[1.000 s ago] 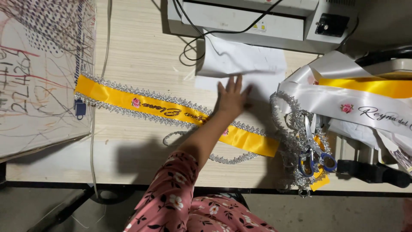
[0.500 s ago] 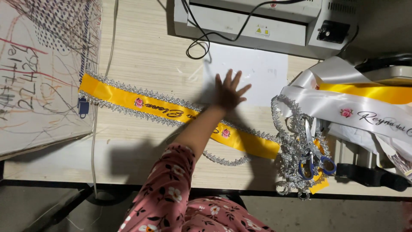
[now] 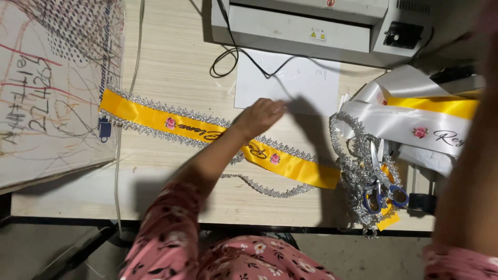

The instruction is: The person uses a hot glue gun to attach a silver tinsel trim to the edges of a yellow sash. They apply glue in sections, press the trim into place, and then use scissors to cut the excess trim from the roll.

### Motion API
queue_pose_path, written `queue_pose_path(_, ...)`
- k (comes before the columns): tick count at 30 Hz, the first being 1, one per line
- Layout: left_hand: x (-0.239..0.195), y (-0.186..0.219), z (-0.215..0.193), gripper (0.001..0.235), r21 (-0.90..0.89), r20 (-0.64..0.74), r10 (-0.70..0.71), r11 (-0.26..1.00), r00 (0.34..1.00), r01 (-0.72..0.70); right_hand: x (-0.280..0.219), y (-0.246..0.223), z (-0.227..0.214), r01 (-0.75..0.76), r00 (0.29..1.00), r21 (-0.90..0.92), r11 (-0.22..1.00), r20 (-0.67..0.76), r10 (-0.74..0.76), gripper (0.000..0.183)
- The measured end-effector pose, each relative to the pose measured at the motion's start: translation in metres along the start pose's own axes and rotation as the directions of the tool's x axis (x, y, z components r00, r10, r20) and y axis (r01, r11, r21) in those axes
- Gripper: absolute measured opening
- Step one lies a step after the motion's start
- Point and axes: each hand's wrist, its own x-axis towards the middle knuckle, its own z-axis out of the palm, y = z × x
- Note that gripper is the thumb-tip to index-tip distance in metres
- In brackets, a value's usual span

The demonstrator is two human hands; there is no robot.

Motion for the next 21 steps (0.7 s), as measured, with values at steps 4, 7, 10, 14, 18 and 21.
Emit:
queue_pose_path(4,-0.018,-0.003,-0.073,0.034,-0.332,0.034,-0.443,0.84,0.896,0.428,-0.026,0.05,-0.022,-0.017,1.0,0.004,1.0,0.016,0.017,0.04)
queue_pose_path(7,-0.042,-0.001,-0.119,0.024,-0.348,0.087,-0.7,0.645,0.709,0.68,-0.064,0.125,-0.063,-0.041,0.999,0.009,0.999,0.028,0.041,0.04)
queue_pose_path(10,-0.065,0.015,-0.137,0.032,-0.758,0.397,-0.902,-0.215,0.173,0.616,-0.087,0.177,-0.038,-0.27,0.963,-0.073,0.96,-0.015,0.27,0.047)
queue_pose_path(14,-0.074,0.043,-0.14,0.033,-0.648,0.582,-0.762,-0.646,0.286,-0.403,-0.102,0.217,0.007,-0.311,0.943,-0.345,0.886,0.008,0.334,0.047)
queue_pose_path(18,-0.064,0.067,-0.15,0.028,-0.498,0.53,-0.719,-0.693,0.449,-0.522,-0.116,0.288,0.004,-0.623,0.782,-0.453,0.637,-0.385,0.491,0.046)
queue_pose_path(21,-0.061,0.075,-0.154,0.024,-0.462,0.515,-0.699,-0.714,0.496,-0.526,-0.113,0.323,0.0,-0.5,0.863,-0.45,0.74,-0.333,0.381,0.044)
